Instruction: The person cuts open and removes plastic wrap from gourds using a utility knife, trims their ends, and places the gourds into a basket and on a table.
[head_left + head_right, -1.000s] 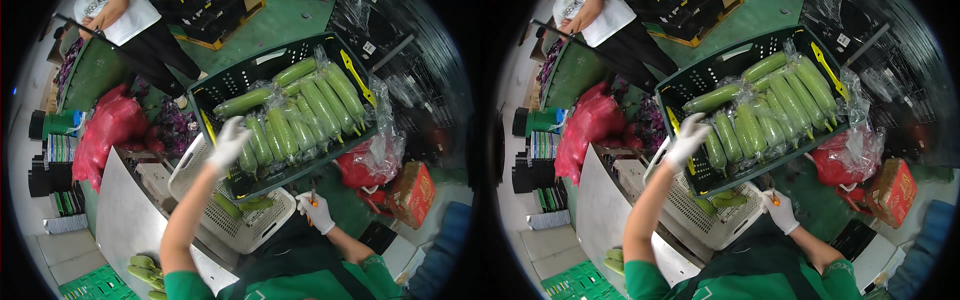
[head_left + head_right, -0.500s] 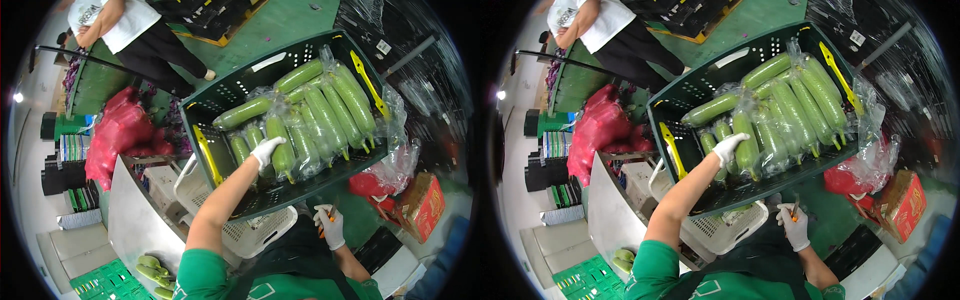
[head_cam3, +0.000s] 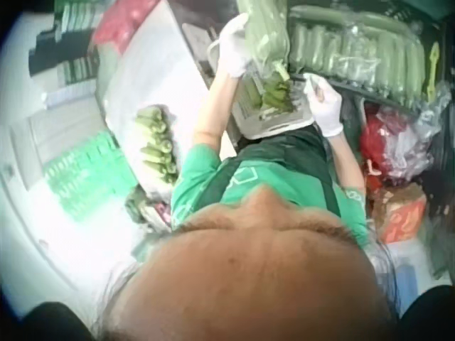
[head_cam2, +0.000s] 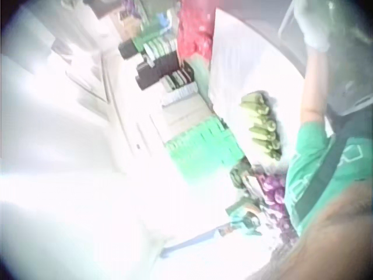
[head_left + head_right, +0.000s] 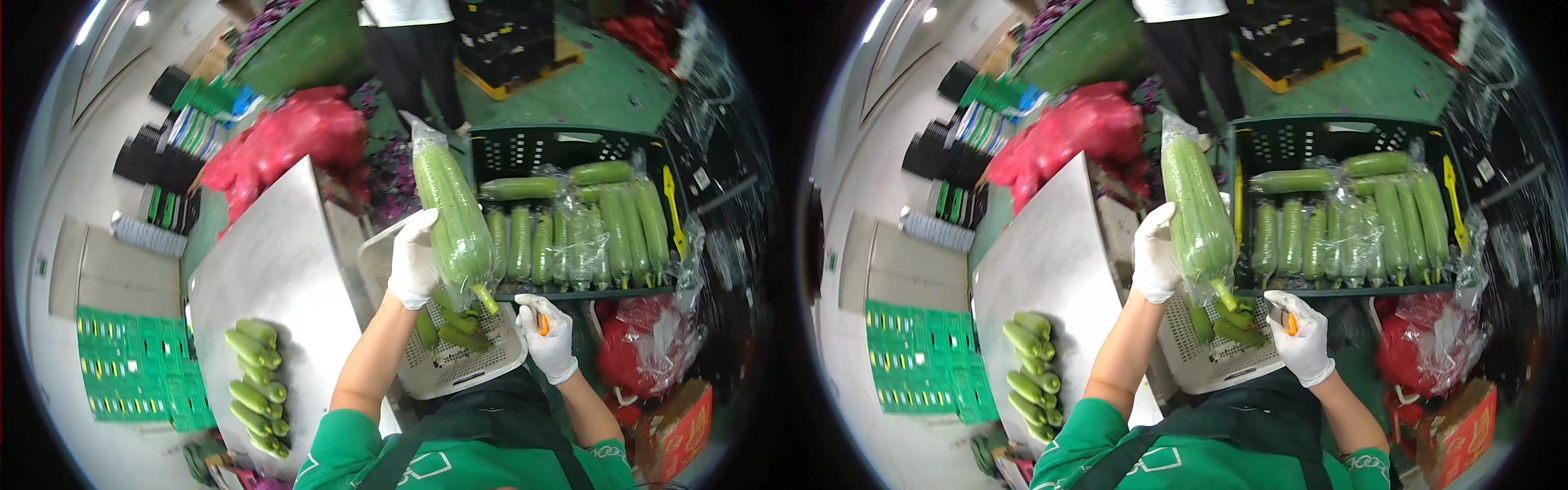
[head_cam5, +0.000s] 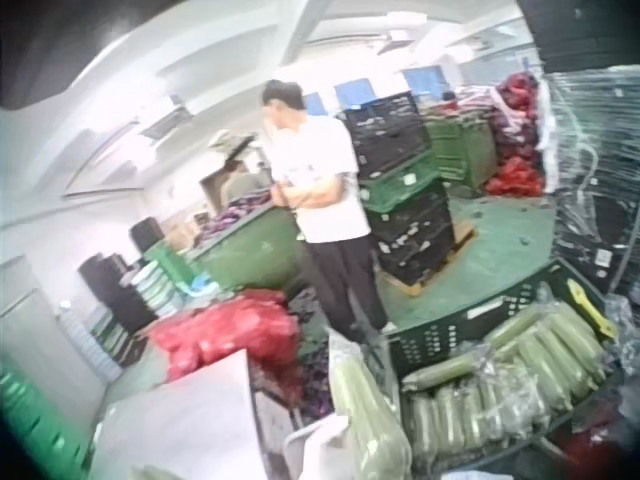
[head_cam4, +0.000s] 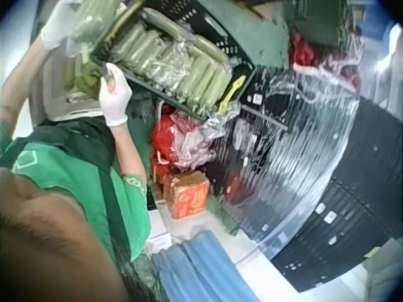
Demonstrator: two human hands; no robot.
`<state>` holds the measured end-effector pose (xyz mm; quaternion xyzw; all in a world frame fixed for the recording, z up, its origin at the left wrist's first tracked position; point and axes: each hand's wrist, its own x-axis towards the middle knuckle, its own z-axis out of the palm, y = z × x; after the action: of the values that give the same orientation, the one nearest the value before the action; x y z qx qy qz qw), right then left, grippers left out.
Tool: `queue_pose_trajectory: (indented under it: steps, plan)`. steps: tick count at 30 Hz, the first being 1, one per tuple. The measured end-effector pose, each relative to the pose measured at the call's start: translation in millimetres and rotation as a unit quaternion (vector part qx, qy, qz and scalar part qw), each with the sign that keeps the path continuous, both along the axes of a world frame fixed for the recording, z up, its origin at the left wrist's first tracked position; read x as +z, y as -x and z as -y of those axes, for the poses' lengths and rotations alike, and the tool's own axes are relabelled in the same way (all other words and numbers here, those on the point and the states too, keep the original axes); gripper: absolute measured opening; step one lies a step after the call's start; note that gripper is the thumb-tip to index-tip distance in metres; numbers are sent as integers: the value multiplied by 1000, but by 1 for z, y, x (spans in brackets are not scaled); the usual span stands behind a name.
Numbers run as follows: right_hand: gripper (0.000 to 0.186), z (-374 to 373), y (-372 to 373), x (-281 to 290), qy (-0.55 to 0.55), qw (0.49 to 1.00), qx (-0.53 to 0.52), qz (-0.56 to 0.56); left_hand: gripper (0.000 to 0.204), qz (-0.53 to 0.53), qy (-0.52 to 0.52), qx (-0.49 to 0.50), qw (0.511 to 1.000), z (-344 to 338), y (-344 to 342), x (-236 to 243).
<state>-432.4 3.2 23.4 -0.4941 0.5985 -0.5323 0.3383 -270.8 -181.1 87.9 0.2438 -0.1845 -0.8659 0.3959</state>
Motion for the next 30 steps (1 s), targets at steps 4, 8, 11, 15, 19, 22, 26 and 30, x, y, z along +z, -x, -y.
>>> queue_pose_trajectory:
  steps: [4,8,11,15,19,22,26,30]
  plan:
    - [29,13,-57,45,97,975,53,-194,48,21,40,98,994,-43,-93,22]
    - [30,15,-113,57,165,905,126,-372,49,164,56,260,950,-78,-164,-2]
    - [39,10,-146,49,163,883,158,-411,46,164,35,315,934,-101,-204,3]
    - [36,7,-187,46,155,861,182,-448,44,167,3,394,904,-127,-243,-6]
    - [28,11,-213,42,132,855,192,-463,45,168,-21,427,888,-145,-262,-16]
    - [25,12,-226,34,137,862,179,-454,44,181,-42,461,868,-156,-269,-33]
    - [15,32,-233,26,32,900,141,-411,55,216,-66,477,849,-173,-266,-43]
    - [19,61,-213,7,-62,919,97,-378,69,202,-120,459,857,-186,-274,-61]
